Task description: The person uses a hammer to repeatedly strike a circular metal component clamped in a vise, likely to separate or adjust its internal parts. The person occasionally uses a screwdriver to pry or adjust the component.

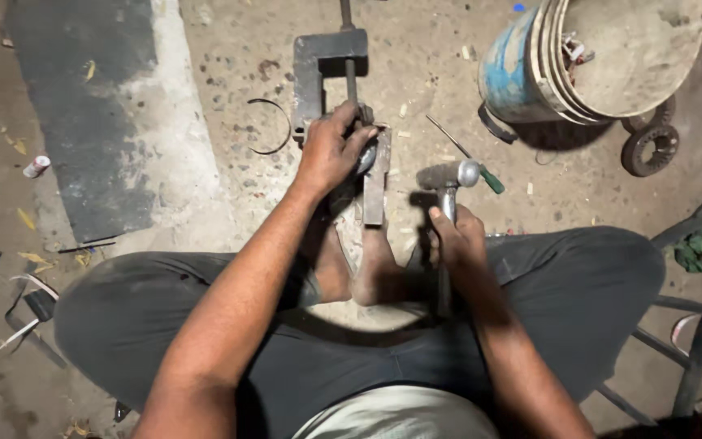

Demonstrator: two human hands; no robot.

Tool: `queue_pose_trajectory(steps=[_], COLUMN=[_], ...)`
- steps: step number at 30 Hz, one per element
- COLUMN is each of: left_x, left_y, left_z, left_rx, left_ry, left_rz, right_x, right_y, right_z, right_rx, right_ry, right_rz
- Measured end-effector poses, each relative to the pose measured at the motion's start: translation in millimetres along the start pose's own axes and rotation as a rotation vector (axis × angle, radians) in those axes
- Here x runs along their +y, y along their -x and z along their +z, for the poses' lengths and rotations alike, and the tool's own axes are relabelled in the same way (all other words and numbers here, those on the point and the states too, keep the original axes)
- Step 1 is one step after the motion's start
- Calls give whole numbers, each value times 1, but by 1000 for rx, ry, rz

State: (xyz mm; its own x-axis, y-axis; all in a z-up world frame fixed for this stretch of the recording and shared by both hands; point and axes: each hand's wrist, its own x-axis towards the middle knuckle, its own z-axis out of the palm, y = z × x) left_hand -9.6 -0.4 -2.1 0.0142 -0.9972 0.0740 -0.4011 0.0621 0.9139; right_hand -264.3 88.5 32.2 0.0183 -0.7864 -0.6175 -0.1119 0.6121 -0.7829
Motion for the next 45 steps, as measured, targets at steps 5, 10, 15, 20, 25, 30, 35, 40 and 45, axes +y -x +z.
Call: queue_pose_trajectory(steps=[5,10,15,20,25,30,35,40,45], left_x=[1,-2,4,10,12,7,12,22,13], left_y=[-3,3,4,12,11,6,0,-18,-8], left_z=[-4,-4,-3,1,0,-2,-3,-22,-21], left_rx=[-25,-25,-10,-57,-108,-58,-62,-18,-65], left_ry=[84,11,-18,-75,-111,-154,-32,386,225], left_rz=[-25,42,241,292,201,433,172,48,36], right_x=[-2,-7,-51,-108,-121,-115,-109,-63,3], right_y=[-9,-3,12,30,15,-10,3,24,12], right_z=[-2,3,11,9,35,40,15,5,-4], right_rx=[26,-20,1,110,-23,-52,-13,35,54], right_ry=[24,-13,103,386,454,425,256,76,103], right_rz=[15,-62,-125,-532,-859,-314,-363,-85,75])
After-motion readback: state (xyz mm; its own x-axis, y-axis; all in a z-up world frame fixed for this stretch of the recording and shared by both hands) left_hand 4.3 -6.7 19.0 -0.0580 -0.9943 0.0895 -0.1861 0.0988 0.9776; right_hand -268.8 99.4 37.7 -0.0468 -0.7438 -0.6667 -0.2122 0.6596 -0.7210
